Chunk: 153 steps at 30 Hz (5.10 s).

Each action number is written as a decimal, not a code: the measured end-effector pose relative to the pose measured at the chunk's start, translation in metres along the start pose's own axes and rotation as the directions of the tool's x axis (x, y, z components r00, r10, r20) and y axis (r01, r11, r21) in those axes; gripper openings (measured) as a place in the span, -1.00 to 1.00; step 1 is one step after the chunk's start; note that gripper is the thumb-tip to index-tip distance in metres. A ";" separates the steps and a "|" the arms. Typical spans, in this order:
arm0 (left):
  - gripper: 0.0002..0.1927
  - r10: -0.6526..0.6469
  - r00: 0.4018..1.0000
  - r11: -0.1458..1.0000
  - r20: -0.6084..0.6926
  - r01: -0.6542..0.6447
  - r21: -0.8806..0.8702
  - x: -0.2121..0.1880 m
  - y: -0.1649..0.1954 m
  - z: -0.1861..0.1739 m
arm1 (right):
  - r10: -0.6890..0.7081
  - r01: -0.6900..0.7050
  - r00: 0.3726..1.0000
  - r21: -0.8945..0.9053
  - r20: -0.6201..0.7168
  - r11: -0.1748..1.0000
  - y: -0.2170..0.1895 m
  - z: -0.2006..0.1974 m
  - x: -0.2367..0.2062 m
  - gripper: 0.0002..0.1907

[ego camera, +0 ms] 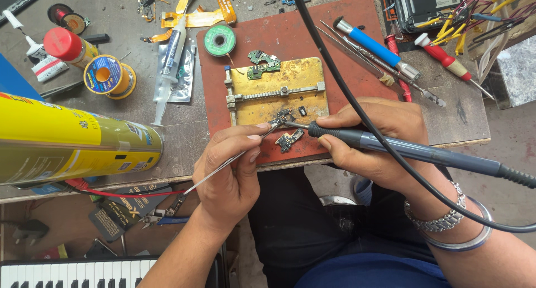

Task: The person solders a small phone motherboard held with tweezers on a circuit board holder, applying flux paste from a syringe and touching the soldering iron to the board's components. They reposition the board and continue soldering different points, then set the iron aside and handle the board with tweezers.

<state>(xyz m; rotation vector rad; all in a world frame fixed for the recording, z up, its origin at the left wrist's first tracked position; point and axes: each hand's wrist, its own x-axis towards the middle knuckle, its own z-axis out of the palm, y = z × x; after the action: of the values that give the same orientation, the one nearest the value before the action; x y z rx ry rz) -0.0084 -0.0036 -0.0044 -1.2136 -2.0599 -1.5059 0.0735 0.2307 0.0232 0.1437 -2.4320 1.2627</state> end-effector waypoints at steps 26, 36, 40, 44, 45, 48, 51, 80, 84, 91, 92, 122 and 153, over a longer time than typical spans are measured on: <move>-0.85 0.006 1.000 1.000 0.002 -0.006 0.009 0.000 -0.001 0.000 | 0.005 -0.005 1.000 0.013 0.006 1.000 -0.001 0.000 0.001 -0.76; -0.84 0.015 1.000 1.000 0.003 -0.015 0.023 0.000 0.000 0.000 | 0.009 -0.009 1.000 -0.001 0.009 1.000 0.000 0.000 0.001 -0.76; -0.85 0.016 1.000 1.000 0.004 -0.016 0.017 0.001 0.000 0.000 | 0.013 -0.013 1.000 0.008 0.011 1.000 -0.001 -0.001 0.001 -0.76; -0.85 0.017 1.000 1.000 0.003 -0.017 0.018 0.000 0.000 0.001 | 0.019 -0.019 1.000 0.010 0.012 1.000 -0.001 0.000 0.001 -0.76; -0.85 0.016 1.000 1.000 0.003 -0.016 0.018 0.000 -0.001 0.000 | 0.018 -0.018 1.000 0.014 0.011 1.000 -0.001 0.000 0.001 -0.76; -0.86 0.013 1.000 1.000 0.001 -0.013 0.017 -0.001 0.000 0.000 | 0.009 -0.009 1.000 0.003 0.007 1.000 -0.001 0.000 0.000 -0.76; -0.86 0.015 1.000 1.000 -0.007 -0.015 0.003 -0.001 -0.001 0.000 | 0.006 -0.006 1.000 -0.004 0.005 1.000 -0.001 0.000 0.000 -0.76; -0.83 0.026 1.000 1.000 0.011 -0.026 0.001 0.000 -0.002 0.000 | 0.009 -0.009 1.000 -0.008 -0.001 1.000 -0.002 0.000 0.000 -0.77; -0.83 0.035 0.999 0.999 0.002 -0.035 -0.007 -0.001 -0.002 0.000 | 0.004 -0.004 1.000 -0.010 -0.005 1.000 -0.003 0.000 0.000 -0.78; -0.84 0.035 0.999 0.999 0.009 -0.035 0.002 -0.001 -0.003 -0.001 | 0.005 -0.005 1.000 -0.020 -0.005 1.000 -0.003 0.001 0.000 -0.77; -0.84 0.033 0.999 0.999 0.009 -0.033 0.004 -0.001 -0.002 -0.001 | 0.006 -0.006 1.000 -0.019 -0.004 1.000 -0.003 0.000 0.000 -0.77; -0.84 0.020 1.000 1.000 0.006 -0.020 -0.002 0.000 -0.001 -0.001 | 0.001 -0.001 1.000 -0.011 -0.002 1.000 -0.001 0.001 0.000 -0.77; -0.84 0.018 1.000 1.000 0.005 -0.018 0.012 -0.001 -0.001 0.000 | -0.005 0.005 1.000 0.011 -0.002 1.000 -0.002 0.000 0.001 -0.76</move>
<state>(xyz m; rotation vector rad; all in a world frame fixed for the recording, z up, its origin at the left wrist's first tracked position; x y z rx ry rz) -0.0090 -0.0038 -0.0059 -1.2298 -2.0524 -1.4821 0.0735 0.2294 0.0247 0.1519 -2.4224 1.2731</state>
